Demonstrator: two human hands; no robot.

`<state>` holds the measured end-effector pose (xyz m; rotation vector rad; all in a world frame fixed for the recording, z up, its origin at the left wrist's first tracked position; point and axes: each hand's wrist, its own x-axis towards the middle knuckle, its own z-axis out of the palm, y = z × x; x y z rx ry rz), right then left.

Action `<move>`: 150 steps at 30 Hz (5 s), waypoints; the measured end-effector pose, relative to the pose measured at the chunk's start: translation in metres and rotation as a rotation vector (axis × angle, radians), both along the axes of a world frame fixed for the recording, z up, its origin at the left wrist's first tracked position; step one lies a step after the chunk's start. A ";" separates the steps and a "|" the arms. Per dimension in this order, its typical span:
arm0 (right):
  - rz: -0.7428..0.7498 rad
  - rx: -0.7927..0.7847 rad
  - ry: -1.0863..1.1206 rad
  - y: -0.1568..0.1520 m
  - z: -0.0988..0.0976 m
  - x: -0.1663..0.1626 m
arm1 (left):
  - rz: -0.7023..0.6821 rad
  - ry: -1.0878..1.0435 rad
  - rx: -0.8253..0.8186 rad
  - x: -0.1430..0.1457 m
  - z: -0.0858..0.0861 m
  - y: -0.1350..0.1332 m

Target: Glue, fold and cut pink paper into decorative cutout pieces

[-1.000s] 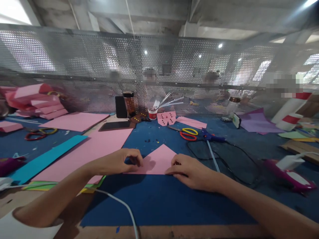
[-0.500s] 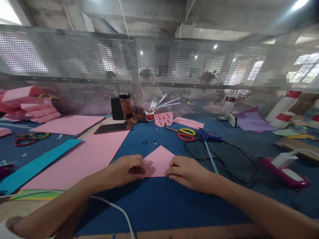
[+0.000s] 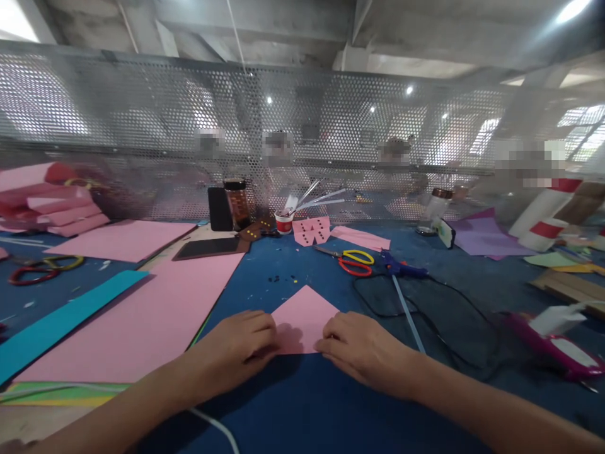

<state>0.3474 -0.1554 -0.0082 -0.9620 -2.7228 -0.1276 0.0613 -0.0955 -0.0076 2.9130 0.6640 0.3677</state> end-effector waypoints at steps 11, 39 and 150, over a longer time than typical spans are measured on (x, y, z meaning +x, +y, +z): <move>0.011 0.007 -0.028 0.001 -0.004 0.000 | 0.008 0.010 0.011 0.016 -0.003 -0.007; -0.104 -0.322 0.221 0.007 -0.001 -0.002 | 0.140 -0.130 -0.399 0.034 -0.015 0.004; -0.279 -0.411 0.305 0.053 0.001 -0.003 | 0.363 -0.070 -0.211 0.030 -0.010 0.034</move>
